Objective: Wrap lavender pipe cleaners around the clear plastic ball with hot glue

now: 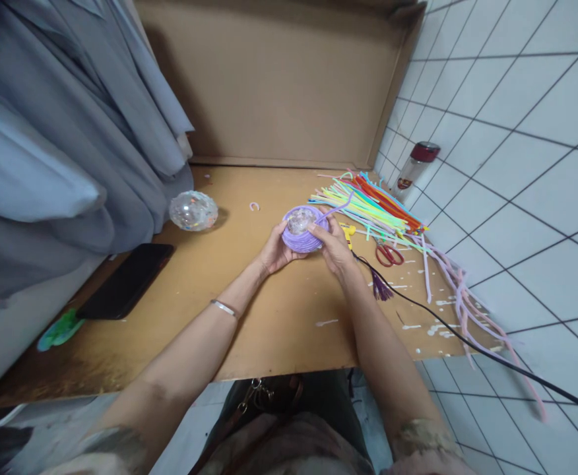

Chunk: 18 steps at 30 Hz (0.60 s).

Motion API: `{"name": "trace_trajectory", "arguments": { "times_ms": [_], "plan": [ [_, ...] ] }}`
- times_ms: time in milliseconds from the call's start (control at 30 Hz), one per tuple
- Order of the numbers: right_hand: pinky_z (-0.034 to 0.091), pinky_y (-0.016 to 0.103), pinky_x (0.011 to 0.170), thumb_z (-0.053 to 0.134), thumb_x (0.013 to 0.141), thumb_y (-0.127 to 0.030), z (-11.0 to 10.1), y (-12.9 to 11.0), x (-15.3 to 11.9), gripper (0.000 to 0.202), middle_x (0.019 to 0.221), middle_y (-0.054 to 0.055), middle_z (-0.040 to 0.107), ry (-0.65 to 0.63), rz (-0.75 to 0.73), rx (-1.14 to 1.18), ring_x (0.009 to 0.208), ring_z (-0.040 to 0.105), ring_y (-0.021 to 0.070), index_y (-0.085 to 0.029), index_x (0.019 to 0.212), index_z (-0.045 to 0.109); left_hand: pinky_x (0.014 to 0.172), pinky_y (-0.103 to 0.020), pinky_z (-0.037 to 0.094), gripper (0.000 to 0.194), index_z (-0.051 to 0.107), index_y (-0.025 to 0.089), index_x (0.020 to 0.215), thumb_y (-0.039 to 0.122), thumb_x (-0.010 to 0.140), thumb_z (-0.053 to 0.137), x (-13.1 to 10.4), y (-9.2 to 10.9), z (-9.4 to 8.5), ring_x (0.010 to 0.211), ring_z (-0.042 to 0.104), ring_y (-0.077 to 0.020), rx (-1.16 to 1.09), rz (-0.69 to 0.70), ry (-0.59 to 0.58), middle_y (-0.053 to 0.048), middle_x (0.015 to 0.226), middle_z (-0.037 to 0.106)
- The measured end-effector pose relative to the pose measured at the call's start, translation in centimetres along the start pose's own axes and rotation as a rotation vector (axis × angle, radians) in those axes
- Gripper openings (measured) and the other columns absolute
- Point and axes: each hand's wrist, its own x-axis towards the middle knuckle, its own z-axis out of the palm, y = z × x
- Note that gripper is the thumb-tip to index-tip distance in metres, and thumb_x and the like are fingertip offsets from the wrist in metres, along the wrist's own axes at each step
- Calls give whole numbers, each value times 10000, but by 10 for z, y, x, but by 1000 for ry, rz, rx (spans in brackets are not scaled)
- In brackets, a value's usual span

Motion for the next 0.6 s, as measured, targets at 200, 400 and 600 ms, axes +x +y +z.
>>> {"name": "trace_trajectory", "arguments": {
  "times_ms": [200, 400, 600],
  "plan": [
    [597, 398, 882, 873, 518, -399, 3, 1, 0, 702, 1144, 21, 725, 62, -24, 21, 1063, 673, 248, -304, 1168, 627, 654, -311, 594, 521, 607, 231, 1209, 641, 894, 541, 0, -1, 1, 724, 726, -201, 12, -4, 17, -73, 937, 758],
    [594, 415, 888, 815, 576, -427, 1, -2, -1, 609, 1146, 27, 724, 46, -57, 34, 1102, 662, 259, -302, 1143, 632, 708, -355, 602, 632, 639, 176, 1187, 711, 901, 460, 3, -3, -2, 733, 743, -228, -4, -55, -8, -114, 926, 769],
    [584, 410, 911, 810, 560, -370, 0, -3, -2, 636, 1159, 18, 726, 29, -50, 67, 1125, 651, 253, -306, 1169, 639, 688, -329, 602, 577, 637, 197, 1183, 681, 881, 547, 1, -1, -1, 743, 752, -226, 0, -18, -12, -107, 938, 777]
  ]
}}
